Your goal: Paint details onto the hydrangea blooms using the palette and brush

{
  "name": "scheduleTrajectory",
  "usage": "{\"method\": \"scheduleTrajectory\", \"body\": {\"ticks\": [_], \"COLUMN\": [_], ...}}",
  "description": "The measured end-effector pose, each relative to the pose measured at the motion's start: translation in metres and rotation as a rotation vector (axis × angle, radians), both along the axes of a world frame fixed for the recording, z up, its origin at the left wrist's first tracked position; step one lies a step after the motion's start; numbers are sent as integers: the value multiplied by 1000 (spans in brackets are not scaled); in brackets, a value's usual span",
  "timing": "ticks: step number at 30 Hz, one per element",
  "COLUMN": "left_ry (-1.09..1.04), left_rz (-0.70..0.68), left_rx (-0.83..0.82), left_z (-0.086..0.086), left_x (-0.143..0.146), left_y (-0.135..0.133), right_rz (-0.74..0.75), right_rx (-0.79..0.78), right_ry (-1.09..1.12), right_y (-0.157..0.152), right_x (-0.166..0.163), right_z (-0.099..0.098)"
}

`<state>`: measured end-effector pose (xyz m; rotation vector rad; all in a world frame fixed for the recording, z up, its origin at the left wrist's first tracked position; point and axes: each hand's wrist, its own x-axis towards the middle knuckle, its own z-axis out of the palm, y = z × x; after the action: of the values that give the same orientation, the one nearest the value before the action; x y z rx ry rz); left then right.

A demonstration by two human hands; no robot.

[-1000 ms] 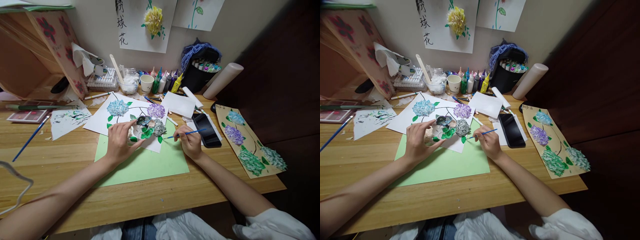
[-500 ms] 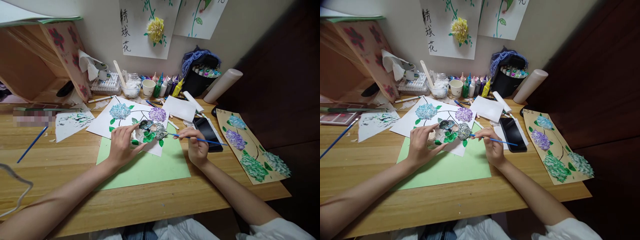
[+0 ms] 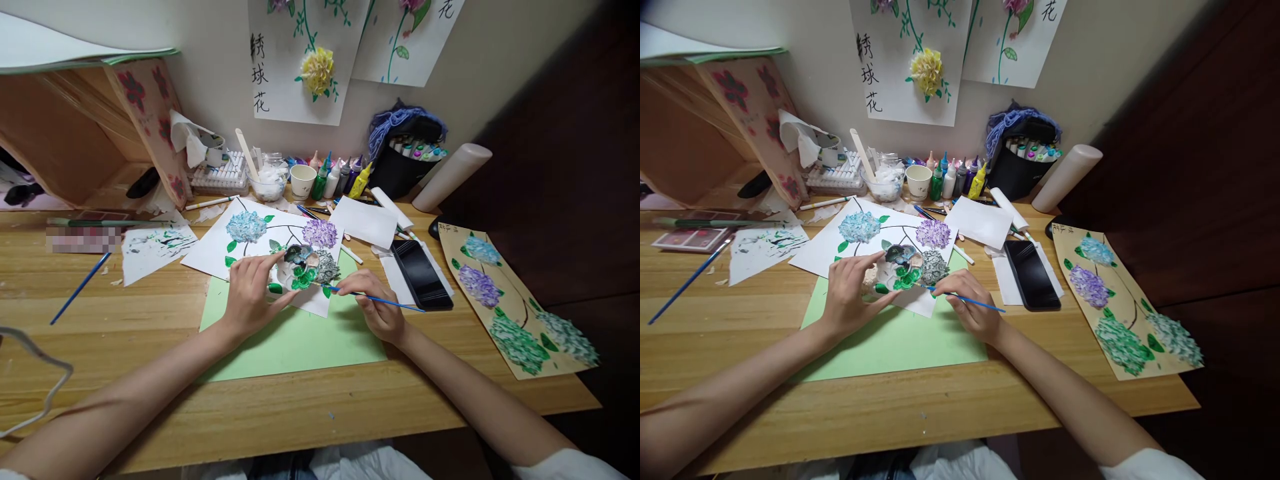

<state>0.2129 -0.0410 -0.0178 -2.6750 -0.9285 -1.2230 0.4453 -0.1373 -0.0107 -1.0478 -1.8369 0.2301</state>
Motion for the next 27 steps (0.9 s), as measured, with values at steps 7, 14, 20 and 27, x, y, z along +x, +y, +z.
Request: {"method": "scheduleTrajectory", "body": {"ticks": [7, 14, 20, 27], "left_ry": [0, 4, -41, -59], "left_rz": [8, 35, 100, 85], "left_rx": [-9, -16, -2, -42], "left_z": [0, 0, 2, 1], "left_x": [0, -1, -3, -2], "left_y": [0, 1, 3, 0], "right_rz": [-116, -195, -304, -186], "right_rx": [58, 115, 71, -29], "right_ry": [276, 522, 588, 476], "right_y": [0, 5, 7, 2], "right_x": [5, 5, 11, 3], "right_z": [-6, -8, -8, -6]}}
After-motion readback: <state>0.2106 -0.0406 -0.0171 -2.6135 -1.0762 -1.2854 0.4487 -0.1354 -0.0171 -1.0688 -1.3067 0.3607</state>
